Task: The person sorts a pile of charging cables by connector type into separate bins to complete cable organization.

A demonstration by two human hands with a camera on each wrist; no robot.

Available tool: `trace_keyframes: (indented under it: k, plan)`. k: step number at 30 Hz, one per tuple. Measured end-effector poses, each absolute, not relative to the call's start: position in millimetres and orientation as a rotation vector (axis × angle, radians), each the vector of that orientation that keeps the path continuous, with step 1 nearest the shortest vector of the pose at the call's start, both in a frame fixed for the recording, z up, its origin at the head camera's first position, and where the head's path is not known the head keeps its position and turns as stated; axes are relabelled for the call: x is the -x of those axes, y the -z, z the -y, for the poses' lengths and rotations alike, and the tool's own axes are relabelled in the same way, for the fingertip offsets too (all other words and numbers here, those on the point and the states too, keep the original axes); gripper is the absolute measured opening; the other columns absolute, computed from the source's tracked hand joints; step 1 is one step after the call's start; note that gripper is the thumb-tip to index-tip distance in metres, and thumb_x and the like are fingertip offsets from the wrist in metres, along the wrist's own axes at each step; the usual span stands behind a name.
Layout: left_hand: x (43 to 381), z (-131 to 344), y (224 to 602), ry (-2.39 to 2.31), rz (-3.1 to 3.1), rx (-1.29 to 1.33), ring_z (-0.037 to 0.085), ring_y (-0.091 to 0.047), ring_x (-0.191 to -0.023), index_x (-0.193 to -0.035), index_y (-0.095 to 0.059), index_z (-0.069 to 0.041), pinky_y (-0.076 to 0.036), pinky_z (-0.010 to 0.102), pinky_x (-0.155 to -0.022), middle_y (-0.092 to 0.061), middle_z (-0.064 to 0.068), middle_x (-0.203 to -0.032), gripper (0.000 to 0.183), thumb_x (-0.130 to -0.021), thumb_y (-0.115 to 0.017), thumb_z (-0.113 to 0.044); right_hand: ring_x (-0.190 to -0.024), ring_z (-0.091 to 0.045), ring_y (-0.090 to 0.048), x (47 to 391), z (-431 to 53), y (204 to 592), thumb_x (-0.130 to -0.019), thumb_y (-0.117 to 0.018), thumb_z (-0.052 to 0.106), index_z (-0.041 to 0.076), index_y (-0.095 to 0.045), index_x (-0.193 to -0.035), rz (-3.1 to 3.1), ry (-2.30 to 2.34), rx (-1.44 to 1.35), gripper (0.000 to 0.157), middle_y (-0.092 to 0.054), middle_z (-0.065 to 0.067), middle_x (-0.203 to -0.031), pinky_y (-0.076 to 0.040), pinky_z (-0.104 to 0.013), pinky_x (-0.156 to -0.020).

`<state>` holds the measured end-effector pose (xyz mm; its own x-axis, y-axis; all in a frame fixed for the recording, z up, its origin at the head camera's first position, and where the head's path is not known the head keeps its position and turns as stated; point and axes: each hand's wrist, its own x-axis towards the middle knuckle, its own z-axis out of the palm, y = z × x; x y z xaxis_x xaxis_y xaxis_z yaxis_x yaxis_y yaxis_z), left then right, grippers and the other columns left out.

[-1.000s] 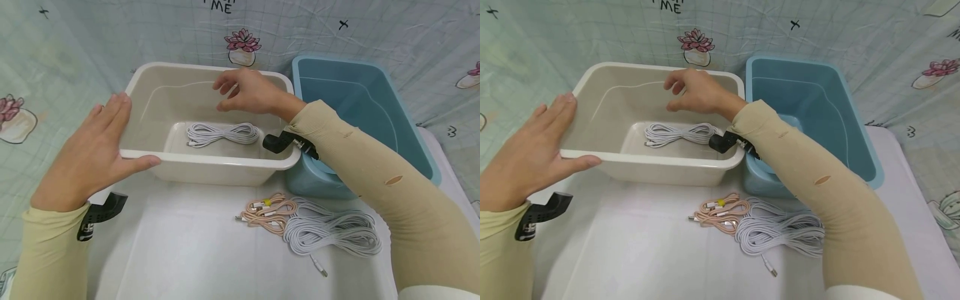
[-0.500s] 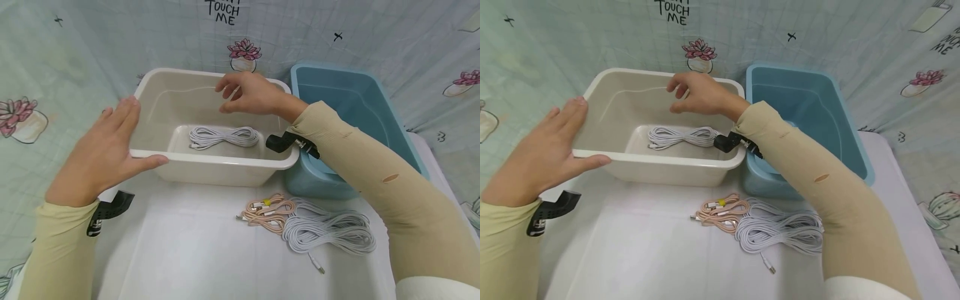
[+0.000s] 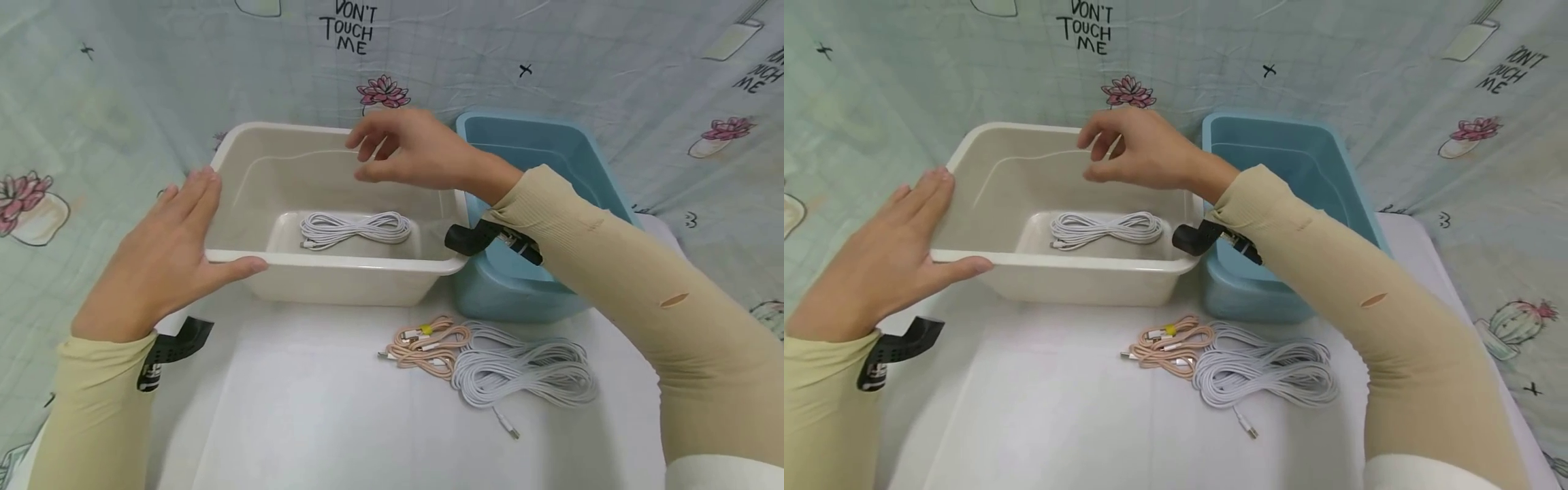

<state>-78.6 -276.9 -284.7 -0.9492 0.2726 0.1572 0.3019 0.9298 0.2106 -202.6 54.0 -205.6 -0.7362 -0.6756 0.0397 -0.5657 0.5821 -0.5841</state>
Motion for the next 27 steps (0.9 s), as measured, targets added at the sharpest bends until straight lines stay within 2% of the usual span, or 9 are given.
trace_keyframes:
  k: [7, 16, 22, 24, 27]
  plan:
    - [80, 281, 288, 0.355, 2.954, 0.441, 0.043, -0.019, -0.161, -0.165, -0.012, 0.0, -0.008, 0.05, -0.137, -0.012, 0.022, -0.174, 0.121, -0.085, -0.071, -0.068, -0.094, -0.009, -0.07, 185, -62, 201, -0.093, -0.076, 0.021, 0.017, -0.072, -0.121, -2.597, 1.052, 1.086, 0.028, -0.073, -0.002, -0.103, -0.06, -0.026, -0.088]
    - [77, 295, 293, 0.371, 2.916, 0.457, 0.041, -0.019, -0.161, -0.165, -0.011, -0.002, -0.007, 0.048, -0.138, -0.014, 0.022, -0.174, 0.12, -0.085, -0.073, -0.065, -0.084, -0.02, -0.069, 150, -65, 194, -0.091, -0.076, 0.01, 0.009, -0.074, -0.115, -2.404, 1.267, 1.191, 0.023, -0.074, -0.006, -0.096, -0.061, -0.025, -0.079]
    - [74, 301, 293, 0.387, 2.886, 0.481, 0.036, -0.018, -0.163, -0.166, -0.012, -0.001, -0.005, 0.043, -0.138, -0.015, 0.021, -0.174, 0.117, -0.086, -0.073, -0.062, -0.081, -0.016, -0.069, 118, -72, 192, -0.09, -0.076, 0.008, 0.007, -0.074, -0.11, -2.345, 1.35, 1.207, 0.02, -0.073, -0.002, -0.091, -0.063, -0.027, -0.078]
    - [74, 302, 292, 0.39, 2.882, 0.479, 0.036, -0.017, -0.163, -0.166, -0.012, -0.001, -0.005, 0.044, -0.138, -0.014, 0.021, -0.174, 0.117, -0.087, -0.074, -0.062, -0.081, -0.019, -0.07, 113, -78, 200, -0.09, -0.077, 0.01, 0.009, -0.075, -0.11, -2.3, 1.386, 1.251, 0.019, -0.074, -0.003, -0.091, -0.064, -0.033, -0.077]
    - [73, 304, 291, 0.399, 2.881, 0.479, 0.036, -0.017, -0.163, -0.166, -0.012, -0.002, -0.005, 0.043, -0.138, -0.014, 0.02, -0.174, 0.116, -0.087, -0.074, -0.061, -0.087, -0.02, -0.072, 127, -92, 242, -0.091, -0.079, 0.021, 0.019, -0.074, -0.119, -2.213, 1.385, 1.386, 0.028, -0.076, 0.0, -0.101, -0.065, -0.039, -0.08]
